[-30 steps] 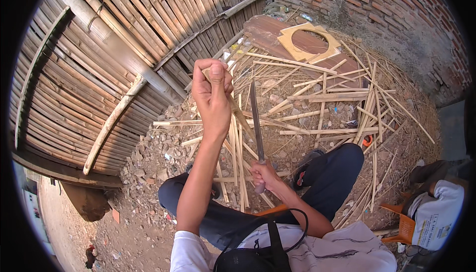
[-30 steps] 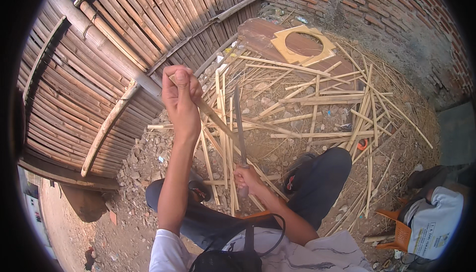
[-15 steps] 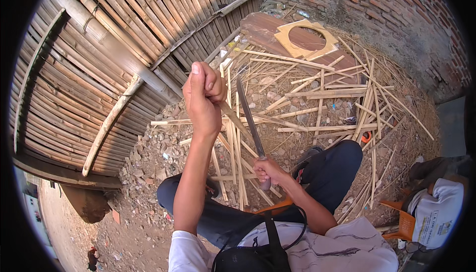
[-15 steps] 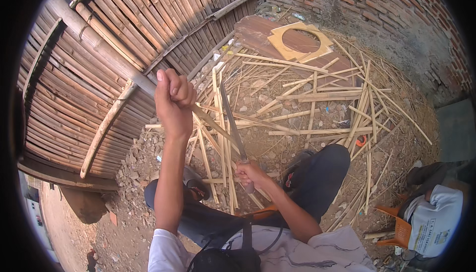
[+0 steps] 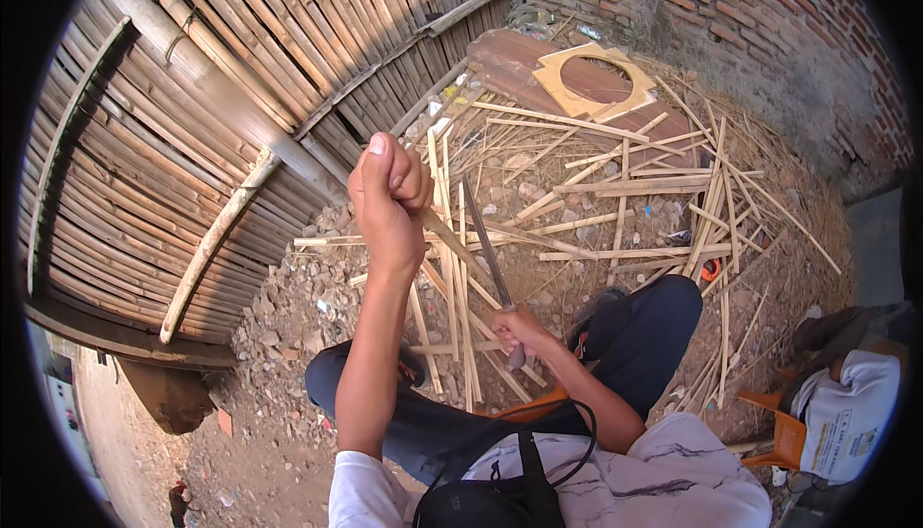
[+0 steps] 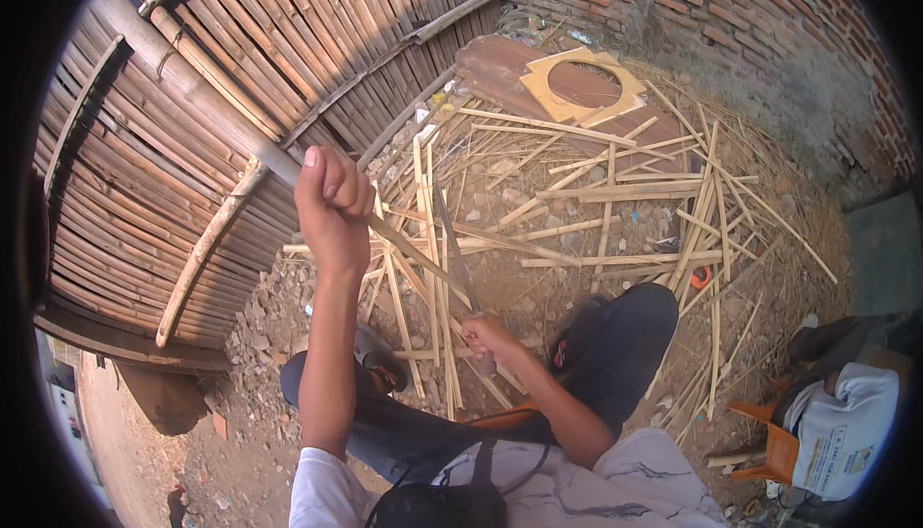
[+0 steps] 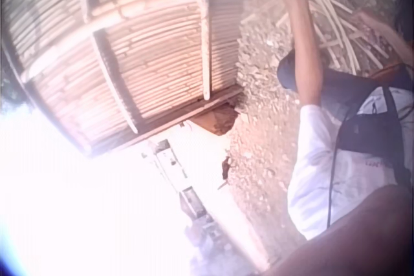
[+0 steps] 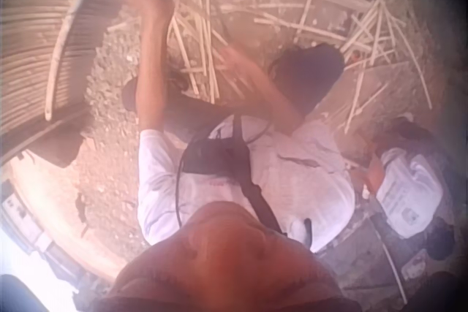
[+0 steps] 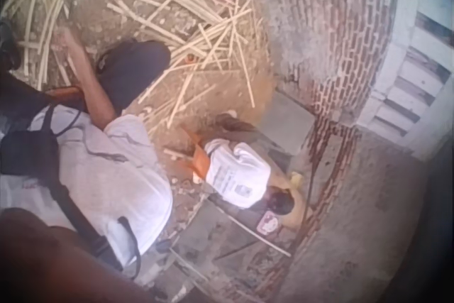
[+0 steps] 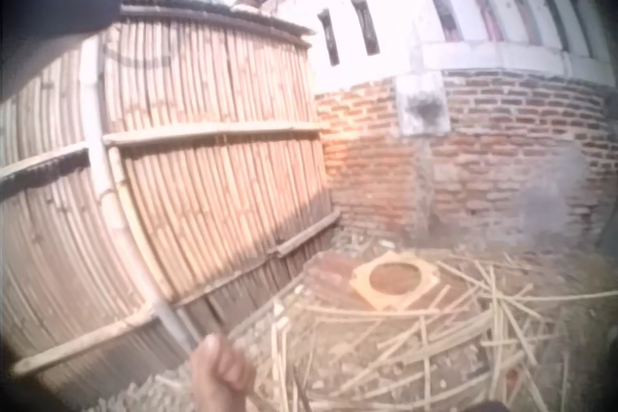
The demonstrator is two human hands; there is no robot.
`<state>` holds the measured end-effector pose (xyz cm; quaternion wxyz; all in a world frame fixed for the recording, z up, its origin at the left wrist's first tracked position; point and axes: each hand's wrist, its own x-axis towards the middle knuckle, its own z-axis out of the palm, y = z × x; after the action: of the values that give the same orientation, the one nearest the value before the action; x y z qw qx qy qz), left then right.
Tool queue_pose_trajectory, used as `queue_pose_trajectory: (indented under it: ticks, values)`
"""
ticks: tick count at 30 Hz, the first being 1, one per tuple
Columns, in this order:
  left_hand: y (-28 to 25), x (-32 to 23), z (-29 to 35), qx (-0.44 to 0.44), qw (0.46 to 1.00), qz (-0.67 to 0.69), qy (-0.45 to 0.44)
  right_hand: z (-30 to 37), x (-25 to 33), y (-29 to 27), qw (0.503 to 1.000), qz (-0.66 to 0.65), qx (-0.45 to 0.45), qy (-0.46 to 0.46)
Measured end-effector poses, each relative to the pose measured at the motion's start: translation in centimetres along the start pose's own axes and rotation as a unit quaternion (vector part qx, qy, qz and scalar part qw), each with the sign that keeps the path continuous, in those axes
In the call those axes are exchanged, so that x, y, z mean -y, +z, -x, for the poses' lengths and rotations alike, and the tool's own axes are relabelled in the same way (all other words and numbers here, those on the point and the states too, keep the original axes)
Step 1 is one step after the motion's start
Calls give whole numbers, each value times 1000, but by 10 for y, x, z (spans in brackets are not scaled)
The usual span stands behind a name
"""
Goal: The person sits on the ground and uses a long, curved blade to shave thin strips of bamboo. They hold the bamboo in one hand and draw the blade along its length to remove the outer layer, creating fine shavings that fall to the ground.
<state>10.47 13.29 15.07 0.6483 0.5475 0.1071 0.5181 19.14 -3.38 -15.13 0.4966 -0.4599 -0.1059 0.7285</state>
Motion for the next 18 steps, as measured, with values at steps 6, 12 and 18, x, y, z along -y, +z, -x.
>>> queue_pose_trajectory:
  ticks: [6,12,18]
  values:
    - [9,-3,14,2,1000,5,2,-17,-30,-32,998,-22,-49,34]
    - [3,0,13,-40,999,-10,9,14,13,31,998,21,6,-59]
    - [-7,-6,8,-45,999,7,13,-40,-64,-69,993,-18,-29,113]
